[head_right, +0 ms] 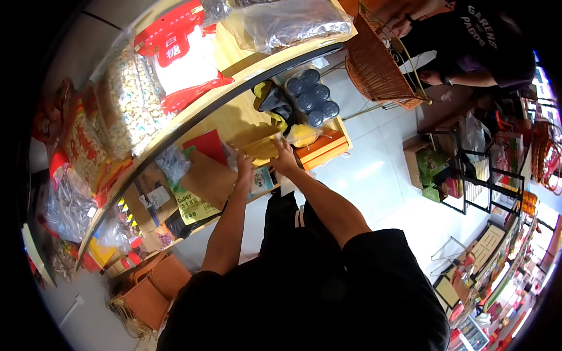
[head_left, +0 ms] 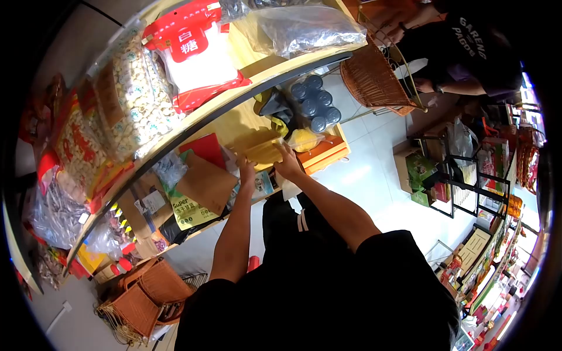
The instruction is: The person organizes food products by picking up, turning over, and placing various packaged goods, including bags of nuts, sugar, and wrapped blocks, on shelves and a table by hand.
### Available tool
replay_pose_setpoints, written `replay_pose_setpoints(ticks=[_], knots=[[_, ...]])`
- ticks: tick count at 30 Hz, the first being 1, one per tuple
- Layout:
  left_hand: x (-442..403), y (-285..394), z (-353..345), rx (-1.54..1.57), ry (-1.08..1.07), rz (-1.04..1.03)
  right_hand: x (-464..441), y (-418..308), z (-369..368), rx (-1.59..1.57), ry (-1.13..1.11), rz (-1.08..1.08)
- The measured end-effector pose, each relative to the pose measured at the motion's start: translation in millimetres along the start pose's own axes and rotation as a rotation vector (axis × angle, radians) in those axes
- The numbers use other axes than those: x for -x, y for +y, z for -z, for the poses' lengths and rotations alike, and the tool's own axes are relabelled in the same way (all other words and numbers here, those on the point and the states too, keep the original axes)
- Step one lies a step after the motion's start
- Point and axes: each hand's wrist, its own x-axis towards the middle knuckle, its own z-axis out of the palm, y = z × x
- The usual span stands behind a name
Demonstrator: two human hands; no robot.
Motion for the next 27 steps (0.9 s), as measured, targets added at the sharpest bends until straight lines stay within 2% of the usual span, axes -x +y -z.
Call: replay_pose_setpoints(ticks=[4,7,9,11,13,15,16,19,22,23,25,27], knots=[[-11,7,10,-0.200,-0.174,0.032,10,-7,16,-0.018,-0.002,0.091],[5,14,14,-0.101,-0.124,0.113,28,-7,30,-0.064,-0.006,0.083],[18,17,15,-0.093,0.060,0.307,51,-9,44,-0.122,-0.053,-0.072],[10,-19,24,-0.059,0.020,0.226,73,0,51,-0.178,0.067,-0.059],[2,-59,46,0.011,-0.207,0.102,93,11,65,-0.154,0.111,-0.065],[22,-45,53,0.087,-0.246,0.298,111,21,76,-0.260,0.178,-0.107],[39,-28,55,0.103,-0.256,0.288,116,22,80,-0.327,0.217,-0.122],[79,-4,74,0.011,-0.217,0.255,121,26,87,-0.452,0.289,-0.114],[83,-8,115,-0.046,-0.075,0.250,114,18,88,-0.434,0.221,-0.081],[80,-11,132,-0.024,-0.029,0.241,110,14,86,-0.407,0.174,-0.062],[76,-8,160,0.036,-0.083,0.131,101,3,77,-0.445,0.102,-0.034],[72,-18,176,0.234,0.109,0.047,93,-5,65,-0.431,-0.037,0.022]])
